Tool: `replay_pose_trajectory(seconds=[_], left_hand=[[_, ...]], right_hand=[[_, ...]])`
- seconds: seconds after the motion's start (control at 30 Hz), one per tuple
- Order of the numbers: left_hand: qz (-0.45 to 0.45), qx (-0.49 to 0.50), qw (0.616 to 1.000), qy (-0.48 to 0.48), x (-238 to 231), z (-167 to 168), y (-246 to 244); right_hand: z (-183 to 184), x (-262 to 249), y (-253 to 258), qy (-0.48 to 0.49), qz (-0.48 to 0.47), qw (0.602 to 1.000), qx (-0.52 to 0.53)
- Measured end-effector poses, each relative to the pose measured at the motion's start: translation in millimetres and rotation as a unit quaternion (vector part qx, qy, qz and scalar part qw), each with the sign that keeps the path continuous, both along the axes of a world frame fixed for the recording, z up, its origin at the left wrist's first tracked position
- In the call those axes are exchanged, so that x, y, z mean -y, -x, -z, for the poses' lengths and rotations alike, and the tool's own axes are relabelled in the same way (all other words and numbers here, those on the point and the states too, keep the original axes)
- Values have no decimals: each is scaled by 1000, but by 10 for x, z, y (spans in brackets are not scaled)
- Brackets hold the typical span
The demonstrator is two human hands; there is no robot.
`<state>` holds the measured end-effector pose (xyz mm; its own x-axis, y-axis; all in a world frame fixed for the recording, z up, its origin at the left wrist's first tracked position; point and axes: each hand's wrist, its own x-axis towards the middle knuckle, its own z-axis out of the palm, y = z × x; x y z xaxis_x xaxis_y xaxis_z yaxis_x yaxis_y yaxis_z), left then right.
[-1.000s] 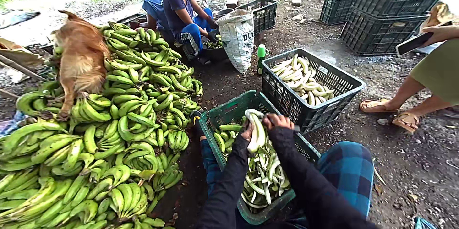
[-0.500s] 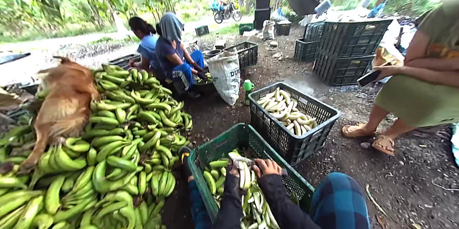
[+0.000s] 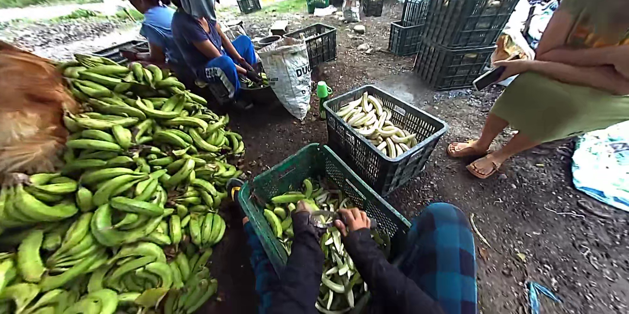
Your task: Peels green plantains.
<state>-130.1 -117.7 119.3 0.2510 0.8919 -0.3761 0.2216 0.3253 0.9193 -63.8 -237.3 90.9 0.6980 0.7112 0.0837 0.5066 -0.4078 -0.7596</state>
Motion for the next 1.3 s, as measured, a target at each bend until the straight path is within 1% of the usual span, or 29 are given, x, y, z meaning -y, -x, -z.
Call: replay_pose_trajectory(seconds=[0.07, 0.13, 0.17, 0.23, 0.27, 0.3, 0.37, 0.4, 0.43, 0.47, 0.5, 0.57, 0.6, 0.63, 0.7, 0.73, 0.8, 0.83, 0.87, 0.93, 1.0, 1.03, 1.07, 1.1, 1.17, 1.2, 1.23, 1.27, 1.3], left_hand=[[64, 4, 997, -34, 176, -175, 63], [125, 56, 989, -63, 248, -309, 121], [160, 96, 980, -71, 237, -292, 163], [222, 185, 954, -81, 144, -34, 294], [220, 234, 944, -68, 85, 109, 324], [185, 275, 943, -36, 49, 178, 325], [65, 304, 948, 69, 24, 160, 300], [6, 290, 951, 109, 22, 116, 285], [-32, 258, 958, 124, 5, 94, 279], [-43, 222, 966, 125, -28, 115, 291], [-40, 193, 973, 121, -82, 184, 291], [-22, 155, 983, 99, -87, 295, 252], [7, 149, 986, 81, -35, 291, 263], [26, 138, 988, 67, 55, 192, 272], [38, 162, 983, 70, 122, 143, 250], [33, 199, 976, 80, 113, 213, 251], [21, 274, 956, 99, 102, 294, 287], [12, 279, 954, 111, 83, 250, 321], [-4, 274, 954, 120, 54, 211, 341], [-47, 239, 959, 144, 23, 139, 351], [-45, 203, 968, 144, -18, 137, 361], [-35, 183, 974, 128, -30, 154, 349], [-20, 169, 980, 108, -25, 188, 334], [-1, 165, 982, 94, -4, 226, 334], [-2, 161, 984, 81, 34, 279, 303], [-16, 170, 982, 86, 37, 360, 290], [-33, 182, 978, 100, 58, 435, 297], [-55, 158, 980, 113, 121, 436, 305], [-66, 106, 985, 122, 188, 475, 326]], right_hand=[[-243, -100, -139, 65, -20, 998, 9], [-513, -262, -353, 129, -45, 990, 16], [-598, -334, -485, 160, -60, 985, 22], [-714, -452, -694, 223, -87, 971, 22], [-738, -487, -742, 227, -93, 969, 20], [-710, -492, -742, 204, -96, 974, 24], [-445, -417, -593, 96, -109, 988, 51], [-291, -336, -470, 58, -126, 989, 57], [-144, -240, -346, 37, -142, 988, 47], [-19, -141, -234, 27, -150, 988, 30], [57, -53, -142, 27, -152, 988, 10], [57, 14, -32, 43, -141, 989, -8], [-7, -20, -11, 60, -133, 989, -9], [-76, -98, -14, 82, -119, 989, -8], [-166, -321, -144, 172, -92, 979, -54], [-77, -433, -277, 206, -75, 973, -75], [200, -546, -583, 194, -26, 974, -113], [164, -526, -705, 198, -18, 973, -121], [60, -476, -789, 199, -29, 972, -120], [-18, -262, -807, 169, -115, 976, -71], [-96, -73, -620, 131, -231, 964, -26], [-120, -41, -512, 110, -260, 959, -23], [-124, -56, -429, 103, -262, 959, -30], [-103, -118, -385, 113, -235, 965, -32], [4, -330, -399, 176, -135, 975, -19], [58, -415, -424, 242, -102, 965, -16], [113, -447, -432, 319, -100, 942, -16], [157, -417, -405, 394, -127, 910, -10], [188, -342, -347, 466, -166, 869, 4]])
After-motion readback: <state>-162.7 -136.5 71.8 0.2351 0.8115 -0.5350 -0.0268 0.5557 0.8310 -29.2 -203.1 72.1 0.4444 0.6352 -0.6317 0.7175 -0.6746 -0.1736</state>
